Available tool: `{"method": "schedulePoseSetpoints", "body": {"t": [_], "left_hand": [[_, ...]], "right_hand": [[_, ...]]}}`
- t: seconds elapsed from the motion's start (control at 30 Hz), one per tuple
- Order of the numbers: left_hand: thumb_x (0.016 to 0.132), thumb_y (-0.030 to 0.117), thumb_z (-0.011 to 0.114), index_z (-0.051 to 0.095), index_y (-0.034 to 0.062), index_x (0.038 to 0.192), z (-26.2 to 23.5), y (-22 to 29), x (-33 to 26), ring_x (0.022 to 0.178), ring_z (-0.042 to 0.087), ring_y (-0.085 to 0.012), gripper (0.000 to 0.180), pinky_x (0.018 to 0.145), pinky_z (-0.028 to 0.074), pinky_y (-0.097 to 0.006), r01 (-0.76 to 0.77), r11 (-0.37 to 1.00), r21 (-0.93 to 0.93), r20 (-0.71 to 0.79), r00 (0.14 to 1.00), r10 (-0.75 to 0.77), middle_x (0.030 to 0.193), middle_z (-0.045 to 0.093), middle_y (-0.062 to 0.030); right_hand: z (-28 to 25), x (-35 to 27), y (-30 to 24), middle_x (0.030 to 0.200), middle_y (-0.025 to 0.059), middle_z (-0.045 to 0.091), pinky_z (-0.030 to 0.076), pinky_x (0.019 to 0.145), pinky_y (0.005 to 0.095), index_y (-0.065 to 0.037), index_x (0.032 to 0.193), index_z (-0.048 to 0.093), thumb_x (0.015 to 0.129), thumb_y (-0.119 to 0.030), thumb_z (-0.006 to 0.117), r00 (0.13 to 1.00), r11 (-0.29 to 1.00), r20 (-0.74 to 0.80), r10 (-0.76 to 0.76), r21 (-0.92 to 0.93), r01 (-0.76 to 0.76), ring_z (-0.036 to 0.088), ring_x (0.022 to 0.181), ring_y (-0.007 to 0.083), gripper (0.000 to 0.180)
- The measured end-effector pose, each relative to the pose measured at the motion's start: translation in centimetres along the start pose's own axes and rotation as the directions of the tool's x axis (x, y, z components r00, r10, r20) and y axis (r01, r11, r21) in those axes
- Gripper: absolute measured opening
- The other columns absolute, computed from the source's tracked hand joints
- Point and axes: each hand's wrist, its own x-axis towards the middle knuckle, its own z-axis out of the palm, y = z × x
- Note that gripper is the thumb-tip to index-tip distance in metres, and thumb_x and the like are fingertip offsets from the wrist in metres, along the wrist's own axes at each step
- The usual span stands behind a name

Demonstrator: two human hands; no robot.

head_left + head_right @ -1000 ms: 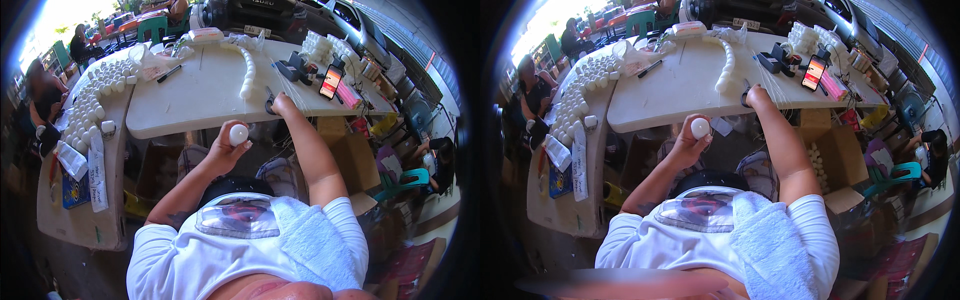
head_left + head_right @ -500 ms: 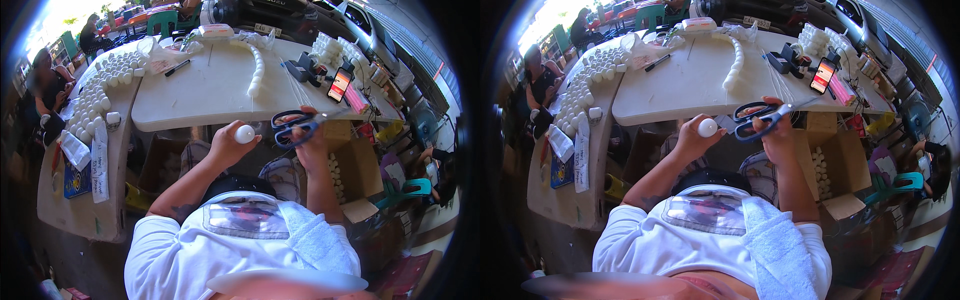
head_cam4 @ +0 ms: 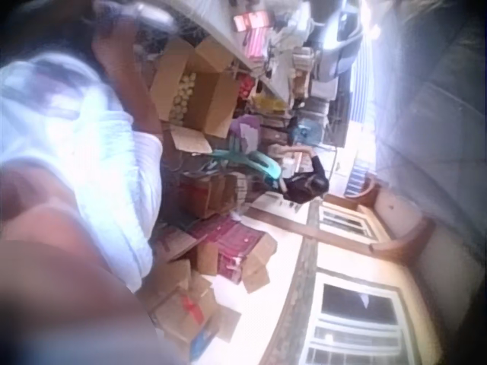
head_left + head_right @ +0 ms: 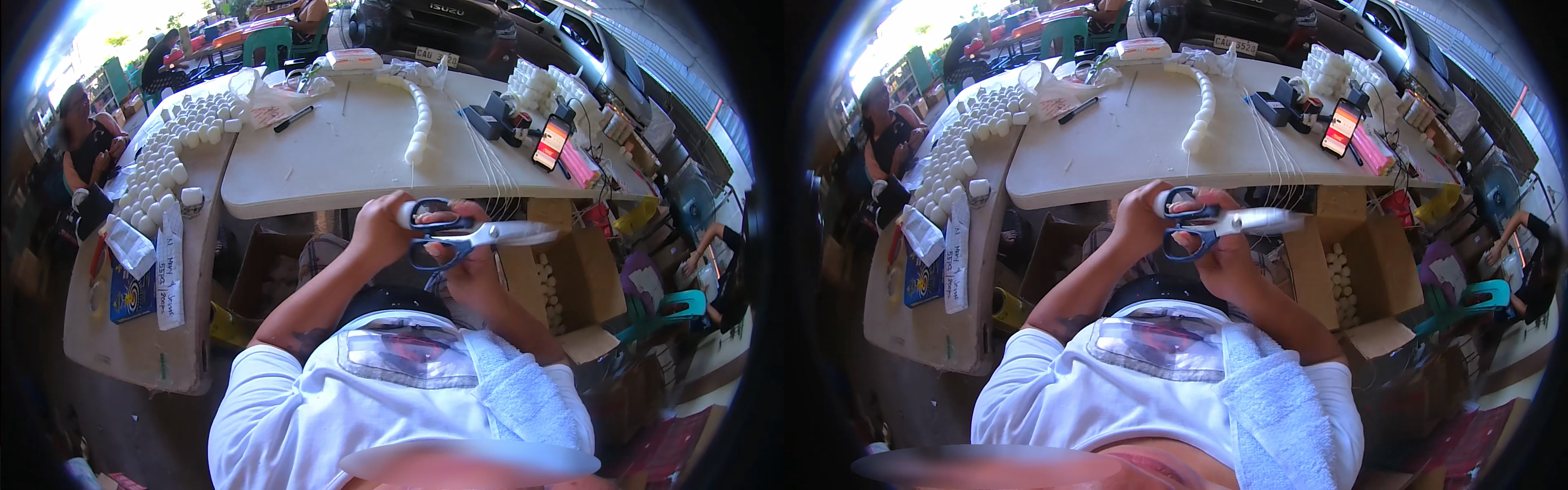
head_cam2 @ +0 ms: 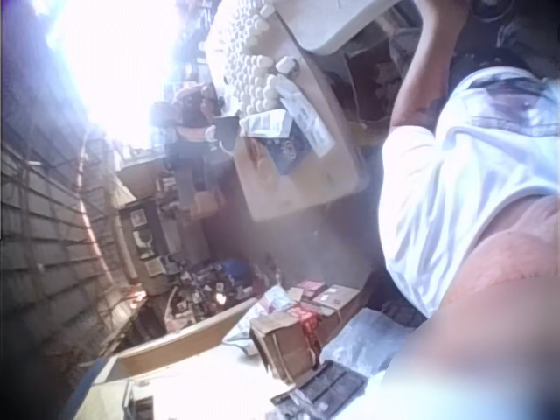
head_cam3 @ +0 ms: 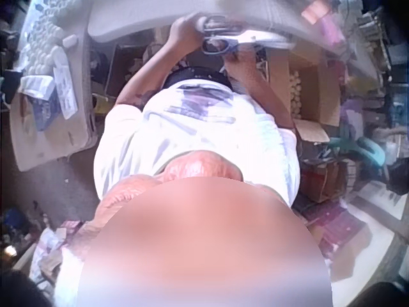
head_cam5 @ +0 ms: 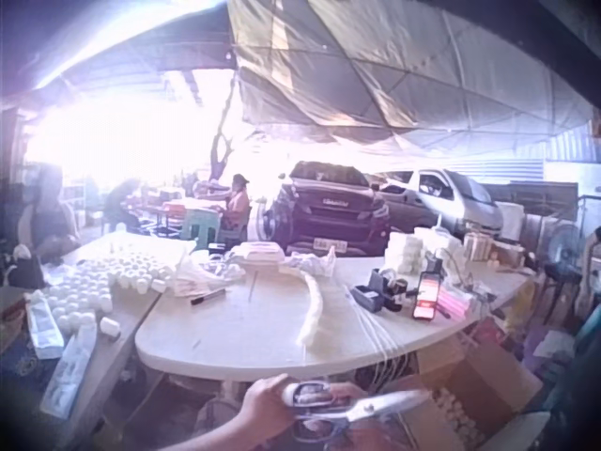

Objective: The person threads white cylindrical candles onto a string, ties knots to secure them, and trims the string with scissors. The person repeats this process to form a long garland of candles on the table.

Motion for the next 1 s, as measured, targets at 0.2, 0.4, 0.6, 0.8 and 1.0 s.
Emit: {"method": "schedulePoseSetpoints", "body": {"t": [0.2, 0.4, 0.6, 0.8, 1.0], "left_hand": [[0.070, 0.025, 0.075, 0.063, 0.0090, 0.090, 0.3, 0.2, -0.1, 0.083, 0.065, -0.0360, 0.029, 0.073, 0.051, -0.045, -0.043, 0.998, -0.049, -0.021, 0.999, 0.042, 0.084, 0.067, -0.0155], [0.069, 0.021, 0.077, 0.062, 0.0072, 0.091, 0.4, 0.3, 0.0, 0.084, 0.064, -0.0375, 0.029, 0.073, 0.051, -0.044, -0.016, 0.999, -0.039, -0.003, 1.000, 0.016, 0.085, 0.066, -0.0170], [0.071, 0.031, 0.082, 0.064, 0.0086, 0.105, -2.8, -1.0, 0.7, 0.080, 0.065, -0.0325, 0.045, 0.073, 0.051, -0.040, -0.136, 0.984, 0.119, 0.005, 0.991, 0.136, 0.086, 0.067, -0.0131], [0.083, 0.017, 0.073, 0.056, 0.0094, 0.126, -10.2, -3.5, -3.0, 0.067, 0.060, -0.0111, 0.047, 0.065, 0.050, -0.025, 0.536, 0.766, -0.356, 0.380, 0.831, -0.406, 0.077, 0.061, 0.0001], [0.091, 0.035, 0.063, 0.055, 0.0023, 0.124, -10.8, -4.9, -5.0, 0.088, 0.061, -0.0154, 0.047, 0.072, 0.052, -0.025, 0.563, 0.128, -0.816, 0.549, 0.826, -0.128, 0.100, 0.060, -0.0074]], "right_hand": [[-0.8, 0.1, -1.0, 0.109, 0.0100, 0.059, 0.045, 0.093, 0.0312, -0.006, 0.131, 0.039, 0.093, -0.010, 0.061, 0.983, 0.935, 0.084, -0.162, -0.305, 0.180, 0.058, 0.103, 0.0196, 0.044], [0.6, -0.6, 0.6, 0.111, 0.0083, 0.059, 0.045, 0.091, 0.0289, -0.008, 0.133, 0.034, 0.086, -0.004, 0.068, 0.972, 0.970, -0.226, 0.070, 0.242, -0.013, 0.057, 0.105, 0.0164, 0.058], [-2.7, -0.6, 1.8, 0.102, 0.0058, 0.056, 0.048, 0.091, 0.0348, -0.007, 0.140, 0.032, 0.085, 0.001, 0.066, 0.950, 0.855, 0.053, 0.309, 0.421, -0.302, 0.059, 0.098, 0.0169, 0.065], [-6.0, -6.1, 5.1, 0.080, -0.0003, 0.051, 0.051, 0.068, 0.0276, -0.006, 0.137, 0.040, 0.090, -0.013, 0.065, 0.759, 0.575, 0.292, 0.582, 0.511, -0.639, 0.058, 0.071, 0.0106, 0.054], [-7.5, -8.0, 10.6, 0.077, 0.0007, 0.054, 0.051, 0.061, 0.0236, -0.005, 0.129, 0.046, 0.095, -0.023, 0.059, 0.507, 0.465, 0.072, 0.859, 0.305, -0.831, 0.057, 0.060, 0.0096, 0.042]]}}
